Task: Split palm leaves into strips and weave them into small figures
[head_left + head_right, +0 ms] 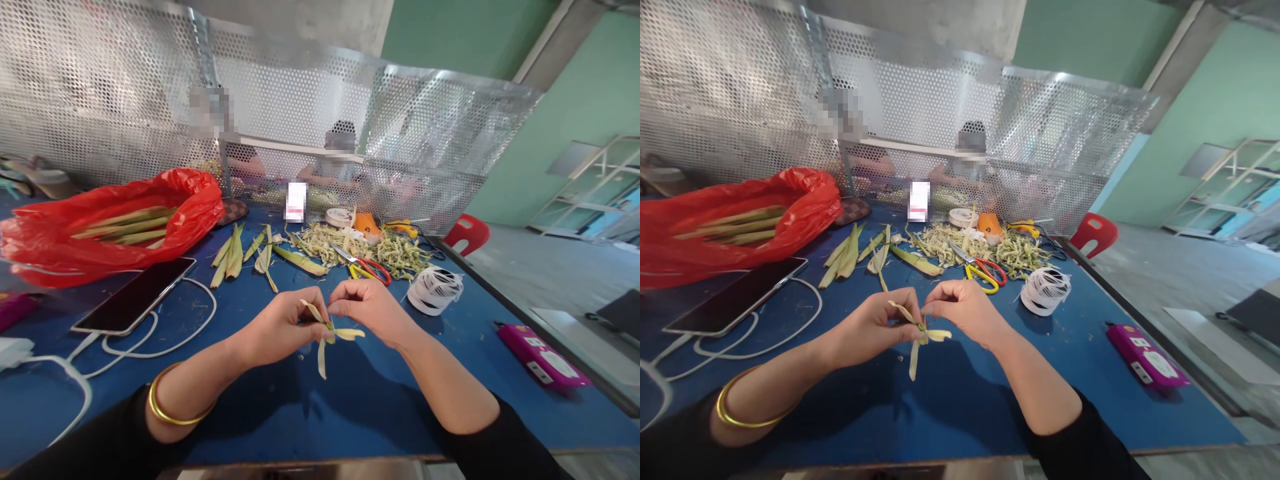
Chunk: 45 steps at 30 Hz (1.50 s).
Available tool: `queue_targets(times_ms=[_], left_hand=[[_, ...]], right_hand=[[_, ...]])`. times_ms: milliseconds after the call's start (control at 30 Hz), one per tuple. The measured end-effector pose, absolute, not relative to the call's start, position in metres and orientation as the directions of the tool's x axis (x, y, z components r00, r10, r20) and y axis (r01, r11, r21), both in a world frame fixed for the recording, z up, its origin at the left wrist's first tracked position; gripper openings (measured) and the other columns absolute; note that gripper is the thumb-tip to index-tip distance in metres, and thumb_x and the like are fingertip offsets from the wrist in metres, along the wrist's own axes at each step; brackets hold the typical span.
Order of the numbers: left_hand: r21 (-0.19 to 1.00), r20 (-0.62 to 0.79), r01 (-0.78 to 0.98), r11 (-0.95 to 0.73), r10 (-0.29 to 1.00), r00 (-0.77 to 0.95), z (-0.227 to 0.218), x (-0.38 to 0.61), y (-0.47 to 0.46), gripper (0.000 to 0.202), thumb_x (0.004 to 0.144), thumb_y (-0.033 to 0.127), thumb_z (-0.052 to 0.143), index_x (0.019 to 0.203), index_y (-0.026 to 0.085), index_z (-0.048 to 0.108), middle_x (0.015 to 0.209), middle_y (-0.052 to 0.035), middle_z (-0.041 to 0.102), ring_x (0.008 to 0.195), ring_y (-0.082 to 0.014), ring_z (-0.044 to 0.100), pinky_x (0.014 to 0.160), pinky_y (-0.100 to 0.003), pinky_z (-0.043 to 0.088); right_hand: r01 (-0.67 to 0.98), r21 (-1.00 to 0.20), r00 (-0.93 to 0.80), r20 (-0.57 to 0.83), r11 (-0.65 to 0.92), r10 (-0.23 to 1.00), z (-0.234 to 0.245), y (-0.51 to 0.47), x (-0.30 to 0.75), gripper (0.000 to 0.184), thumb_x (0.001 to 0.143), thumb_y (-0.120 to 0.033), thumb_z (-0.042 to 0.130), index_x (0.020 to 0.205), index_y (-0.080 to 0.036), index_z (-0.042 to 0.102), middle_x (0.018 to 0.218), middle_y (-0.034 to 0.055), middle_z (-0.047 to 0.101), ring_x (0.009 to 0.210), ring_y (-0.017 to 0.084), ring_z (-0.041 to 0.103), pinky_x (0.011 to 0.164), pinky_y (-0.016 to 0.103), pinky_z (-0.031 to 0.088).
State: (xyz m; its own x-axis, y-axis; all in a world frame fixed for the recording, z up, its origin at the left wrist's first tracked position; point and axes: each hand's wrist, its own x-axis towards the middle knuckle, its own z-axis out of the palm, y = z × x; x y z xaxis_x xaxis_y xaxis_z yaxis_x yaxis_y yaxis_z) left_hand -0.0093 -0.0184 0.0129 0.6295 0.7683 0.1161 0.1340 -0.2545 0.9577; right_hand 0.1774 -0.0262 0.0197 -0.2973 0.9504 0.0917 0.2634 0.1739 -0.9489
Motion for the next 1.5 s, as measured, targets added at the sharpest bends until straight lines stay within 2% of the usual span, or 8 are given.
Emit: queue_targets(times_ms=[267,433,667,767,900,1133,1333,1500], left_hand=[[0.963,0.204,0.101,-0.248,0.923,0.326,0.013,-0.008,-0.007,0.015,0.071,0.025,0.065,0.069,0.019,0.052,0.058,0.0049,0.059,0.056,-0.0119,0.059,0.057,-0.024,0.044],[0.906,0.276,0.280,-0.318,0.944,0.178,0.009,-0.011,-0.005,0.013,0.075,0.027,0.061,0.070,0.019,0.053,0.061,0.0042,0.059,0.059,-0.0122,0.059,0.057,-0.024,0.043],[0.773,0.271,0.471,-0.424,0.893,0.359,0.009,-0.008,-0.015,0.005,0.075,0.019,0.058,0.073,0.021,0.053,0.060,0.0048,0.061,0.057,-0.0111,0.056,0.054,-0.021,0.039],[0.753,0.240,0.443,-0.486,0.831,0.502,0.012,-0.010,-0.017,0.005,0.075,0.018,0.058,0.075,0.021,0.054,0.068,0.0025,0.065,0.066,-0.0129,0.062,0.060,-0.022,0.042],[0.830,0.204,0.294,-0.474,0.748,0.631,0.016,-0.012,-0.017,0.006,0.073,0.016,0.061,0.074,0.019,0.056,0.070,0.0019,0.066,0.069,-0.0125,0.062,0.064,-0.022,0.044],[0.950,0.199,0.155,-0.271,0.908,0.369,0.015,-0.009,-0.007,0.013,0.072,0.026,0.064,0.070,0.018,0.054,0.059,0.0031,0.062,0.058,-0.0131,0.060,0.057,-0.024,0.045],[0.929,0.217,0.266,-0.257,0.961,0.173,0.003,-0.011,0.001,0.012,0.074,0.027,0.061,0.069,0.019,0.054,0.057,0.0038,0.059,0.057,-0.0139,0.059,0.057,-0.026,0.044],[0.866,0.188,0.394,-0.309,0.930,0.316,0.003,-0.007,-0.009,0.007,0.070,0.019,0.060,0.067,0.019,0.054,0.052,0.0069,0.053,0.051,-0.0102,0.050,0.049,-0.021,0.035]], right_hand=[[0.350,-0.921,-0.084,0.149,0.169,0.985,0.001,-0.025,0.164,0.018,0.077,-0.031,0.060,0.066,-0.017,0.059,0.052,-0.0054,0.045,0.046,0.008,0.035,0.045,0.021,0.027],[0.642,-0.595,-0.195,0.484,0.484,0.853,0.002,-0.036,0.160,0.016,0.087,-0.021,0.050,0.076,-0.018,0.061,0.072,0.0008,0.055,0.062,0.012,0.050,0.058,0.022,0.036],[0.762,-0.240,-0.382,0.584,0.602,0.716,0.008,-0.044,0.163,0.022,0.091,-0.019,0.042,0.081,-0.017,0.061,0.074,0.0027,0.055,0.060,0.011,0.049,0.056,0.022,0.033],[0.759,-0.291,-0.379,0.531,0.583,0.758,0.013,-0.040,0.169,0.019,0.088,-0.017,0.046,0.080,-0.018,0.063,0.076,0.0016,0.057,0.063,0.011,0.051,0.057,0.023,0.033],[0.614,-0.623,-0.369,0.317,0.485,0.874,0.019,-0.032,0.176,0.015,0.083,-0.018,0.054,0.072,-0.018,0.064,0.072,-0.0003,0.059,0.068,0.011,0.054,0.061,0.021,0.037],[0.438,-0.890,-0.193,0.045,0.127,0.980,0.005,-0.022,0.172,0.021,0.079,-0.034,0.057,0.067,-0.017,0.059,0.053,-0.0044,0.049,0.045,0.008,0.036,0.046,0.022,0.028],[0.712,-0.496,-0.274,0.455,0.496,0.847,0.000,-0.036,0.159,0.019,0.088,-0.021,0.046,0.079,-0.018,0.062,0.075,0.0024,0.057,0.064,0.012,0.050,0.060,0.023,0.035],[0.774,-0.205,-0.429,0.525,0.599,0.735,0.009,-0.041,0.164,0.025,0.090,-0.016,0.040,0.081,-0.017,0.063,0.074,0.0033,0.056,0.061,0.012,0.050,0.056,0.023,0.031]])
